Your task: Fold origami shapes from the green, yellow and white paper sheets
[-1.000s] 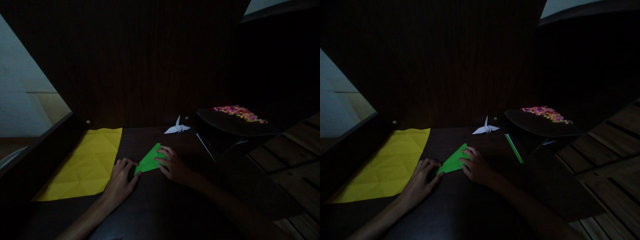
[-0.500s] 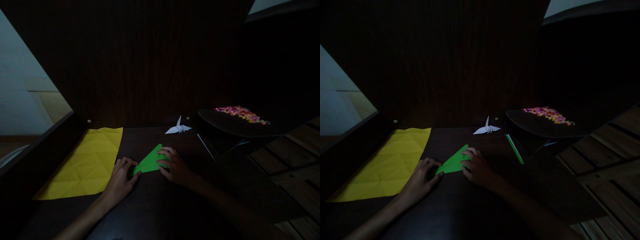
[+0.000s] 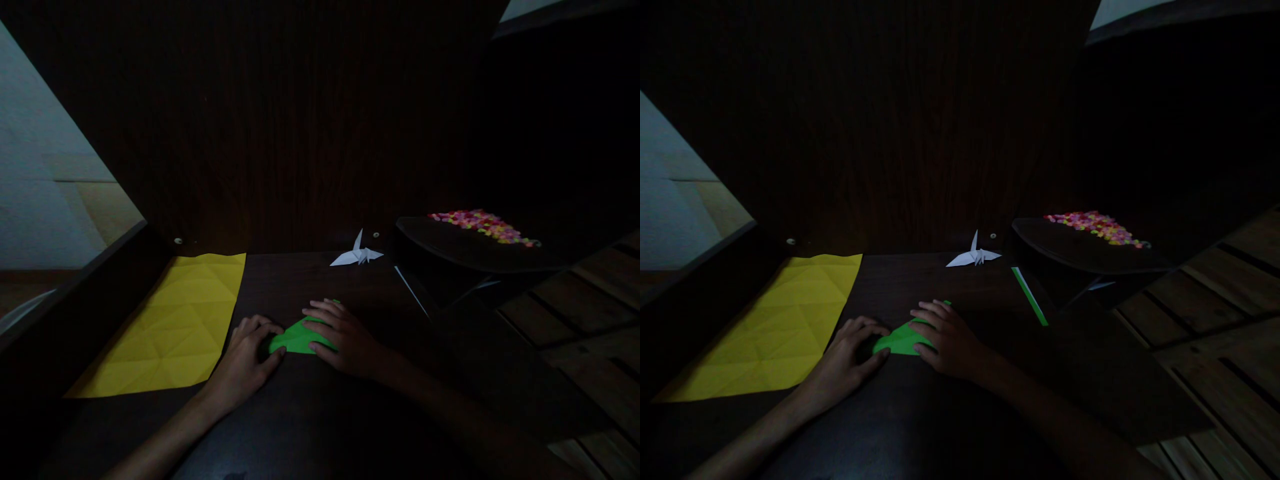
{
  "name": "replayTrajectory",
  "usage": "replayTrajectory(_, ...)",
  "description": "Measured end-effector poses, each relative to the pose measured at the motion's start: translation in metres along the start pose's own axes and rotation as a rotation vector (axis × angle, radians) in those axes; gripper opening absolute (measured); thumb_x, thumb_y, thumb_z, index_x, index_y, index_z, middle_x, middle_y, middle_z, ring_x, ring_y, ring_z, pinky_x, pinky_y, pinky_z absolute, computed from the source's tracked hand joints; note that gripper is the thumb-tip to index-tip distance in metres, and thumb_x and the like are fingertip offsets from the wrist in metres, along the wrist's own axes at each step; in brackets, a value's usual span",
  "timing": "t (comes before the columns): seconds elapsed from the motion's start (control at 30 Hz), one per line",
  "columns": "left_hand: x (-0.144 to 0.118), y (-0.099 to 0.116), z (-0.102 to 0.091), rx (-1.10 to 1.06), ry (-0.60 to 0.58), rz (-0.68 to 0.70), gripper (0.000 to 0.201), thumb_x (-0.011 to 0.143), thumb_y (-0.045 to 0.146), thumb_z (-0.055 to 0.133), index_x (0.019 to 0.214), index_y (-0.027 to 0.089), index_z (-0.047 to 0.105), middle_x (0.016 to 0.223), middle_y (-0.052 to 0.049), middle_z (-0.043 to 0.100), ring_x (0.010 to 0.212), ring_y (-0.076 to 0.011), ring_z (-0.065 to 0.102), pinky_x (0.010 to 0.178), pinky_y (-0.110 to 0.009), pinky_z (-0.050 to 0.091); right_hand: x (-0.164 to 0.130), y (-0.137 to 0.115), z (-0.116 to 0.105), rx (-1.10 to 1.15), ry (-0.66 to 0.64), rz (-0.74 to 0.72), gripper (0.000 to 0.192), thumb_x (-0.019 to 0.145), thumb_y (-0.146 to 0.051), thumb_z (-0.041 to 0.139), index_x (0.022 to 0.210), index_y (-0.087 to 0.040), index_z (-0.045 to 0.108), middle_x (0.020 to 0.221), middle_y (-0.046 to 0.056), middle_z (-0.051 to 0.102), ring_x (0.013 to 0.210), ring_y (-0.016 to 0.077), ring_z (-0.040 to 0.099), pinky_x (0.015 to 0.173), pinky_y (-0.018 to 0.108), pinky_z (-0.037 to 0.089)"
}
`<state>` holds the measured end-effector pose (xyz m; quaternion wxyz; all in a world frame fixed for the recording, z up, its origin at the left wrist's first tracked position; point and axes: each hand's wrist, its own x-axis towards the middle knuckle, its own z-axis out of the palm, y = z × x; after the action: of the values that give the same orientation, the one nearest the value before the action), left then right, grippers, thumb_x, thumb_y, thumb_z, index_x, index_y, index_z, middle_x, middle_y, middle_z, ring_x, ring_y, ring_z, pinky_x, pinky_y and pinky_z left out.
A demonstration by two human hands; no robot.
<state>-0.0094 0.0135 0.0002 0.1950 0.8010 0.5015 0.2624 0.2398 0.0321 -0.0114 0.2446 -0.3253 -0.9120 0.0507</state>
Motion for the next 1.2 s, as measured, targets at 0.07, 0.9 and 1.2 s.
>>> replayTrajectory(0.07, -0.001, 0.001, 0.000, 0.008, 0.018, 0.011, 0.022, 0.084, 0.028, 0.064, 0.106, 0.025, 0.067, 0.101, -0.005, 0.066, 0.094, -0.0262, 0.059, 0.084, -0.044, 0.050, 0.000, 0.000, 0.001, -0.003, -0.022, 0.002, 0.038, 0.093, -0.030, 0.060, 0.128, -0.016, 0.061, 0.138, 0.011, 0.058, 0.134, 0.0278, 0.044, 0.113, 0.052, 0.034)
replayTrajectory(0.9, 0.002, 0.003, -0.012, 0.013, -0.044, -0.196, 0.025, 0.075, 0.038, 0.073, 0.095, 0.023, 0.069, 0.081, -0.003, 0.068, 0.079, -0.0261, 0.064, 0.068, -0.038, 0.052, 0.002, -0.005, 0.003, -0.047, 0.114, -0.049, 0.012, 0.093, -0.022, 0.060, 0.094, -0.021, 0.072, 0.120, 0.007, 0.067, 0.110, 0.0243, 0.054, 0.094, 0.042, 0.044)
replayTrajectory(1.2, 0.002, 0.005, -0.011, -0.069, -0.058, -0.115, 0.011, 0.083, 0.031, 0.064, 0.079, 0.021, 0.063, 0.082, -0.002, 0.066, 0.081, -0.0219, 0.062, 0.074, -0.035, 0.049, 0.004, -0.005, 0.002, -0.098, 0.241, -0.100, 0.008, 0.087, -0.014, 0.065, 0.087, -0.020, 0.070, 0.102, 0.006, 0.067, 0.095, 0.0221, 0.055, 0.082, 0.039, 0.042)
